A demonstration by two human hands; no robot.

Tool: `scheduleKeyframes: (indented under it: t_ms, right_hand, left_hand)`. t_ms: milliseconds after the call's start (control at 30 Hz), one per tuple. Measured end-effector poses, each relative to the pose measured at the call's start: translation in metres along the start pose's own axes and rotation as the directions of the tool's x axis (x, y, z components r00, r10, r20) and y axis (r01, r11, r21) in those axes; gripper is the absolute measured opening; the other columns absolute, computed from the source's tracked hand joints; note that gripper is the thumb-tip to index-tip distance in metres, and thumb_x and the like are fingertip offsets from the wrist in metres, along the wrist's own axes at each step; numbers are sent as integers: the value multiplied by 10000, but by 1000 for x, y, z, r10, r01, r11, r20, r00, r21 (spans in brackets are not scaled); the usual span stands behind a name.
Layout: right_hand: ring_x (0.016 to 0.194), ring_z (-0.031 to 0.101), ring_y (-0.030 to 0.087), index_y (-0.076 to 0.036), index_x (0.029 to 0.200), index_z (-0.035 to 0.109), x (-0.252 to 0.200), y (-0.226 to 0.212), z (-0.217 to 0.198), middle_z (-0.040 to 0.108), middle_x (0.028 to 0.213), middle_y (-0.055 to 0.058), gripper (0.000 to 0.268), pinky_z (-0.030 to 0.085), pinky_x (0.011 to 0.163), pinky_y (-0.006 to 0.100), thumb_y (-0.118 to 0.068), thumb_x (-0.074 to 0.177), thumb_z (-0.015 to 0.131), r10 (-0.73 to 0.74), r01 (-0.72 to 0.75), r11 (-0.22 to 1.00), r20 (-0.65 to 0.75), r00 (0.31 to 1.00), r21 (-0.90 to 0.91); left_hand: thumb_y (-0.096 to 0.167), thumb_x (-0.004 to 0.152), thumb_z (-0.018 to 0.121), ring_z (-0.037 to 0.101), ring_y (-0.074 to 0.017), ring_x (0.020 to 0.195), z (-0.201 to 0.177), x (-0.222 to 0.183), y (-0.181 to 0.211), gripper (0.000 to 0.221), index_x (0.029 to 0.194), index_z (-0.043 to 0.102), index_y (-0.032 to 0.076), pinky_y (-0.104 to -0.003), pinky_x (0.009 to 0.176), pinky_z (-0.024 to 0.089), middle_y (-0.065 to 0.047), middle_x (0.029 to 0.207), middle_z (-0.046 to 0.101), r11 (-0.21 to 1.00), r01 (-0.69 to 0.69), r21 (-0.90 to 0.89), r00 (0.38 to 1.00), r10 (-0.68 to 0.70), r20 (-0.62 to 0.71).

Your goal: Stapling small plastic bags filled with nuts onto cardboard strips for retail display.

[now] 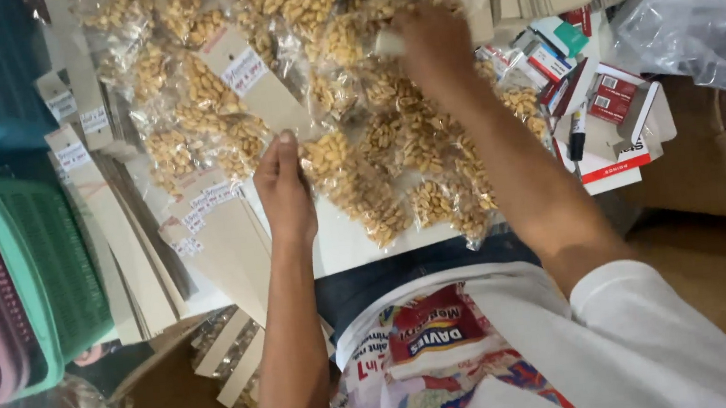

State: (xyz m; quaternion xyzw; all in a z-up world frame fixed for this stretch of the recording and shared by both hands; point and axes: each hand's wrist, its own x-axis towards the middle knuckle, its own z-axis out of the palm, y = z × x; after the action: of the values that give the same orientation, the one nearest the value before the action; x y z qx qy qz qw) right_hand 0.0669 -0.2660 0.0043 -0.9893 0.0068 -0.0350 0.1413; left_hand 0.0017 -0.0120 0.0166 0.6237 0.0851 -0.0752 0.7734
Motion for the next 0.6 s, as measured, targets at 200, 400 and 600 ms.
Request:
scheduleKeyframes:
  t_ms: [200, 400, 600]
  right_hand:
    - [1163, 614, 436, -9, 1384, 581, -4, -5, -31, 611, 1335, 273, 479, 499, 904, 515, -208, 975, 731, -49, 85, 868, -86, 995, 489]
    - [861, 743, 225, -19, 1158, 694, 1, -56, -33, 765, 1010, 101, 364, 624, 669, 258, -171, 887, 884, -645, 652, 509, -253, 721, 563]
    - [972, 715, 256, -72, 1205, 683, -8, -89, -32, 759, 1120, 102, 318, 558, 826, 426, -297, 983, 652, -196, 28, 703, 156, 968, 711]
  left_hand:
    - [278, 897, 685, 490, -205, 1426, -9, 20, -8, 684, 1498, 478, 26, -319, 1204, 370, -80, 1536, 524, 955, 230, -189, 949, -263, -175]
    - [341, 909, 674, 365, -23, 539, 2, 11, 11, 664, 1504, 540, 78, -180, 510, 344, 76, 1029, 605, 913, 354, -202, 912, -385, -144]
    - [536, 892, 490, 307, -238, 1551, 9, 2, 27, 788, 1550, 417, 107, -440, 1234, 236, -63, 1652, 392, 944, 327, 55, 943, -321, -90]
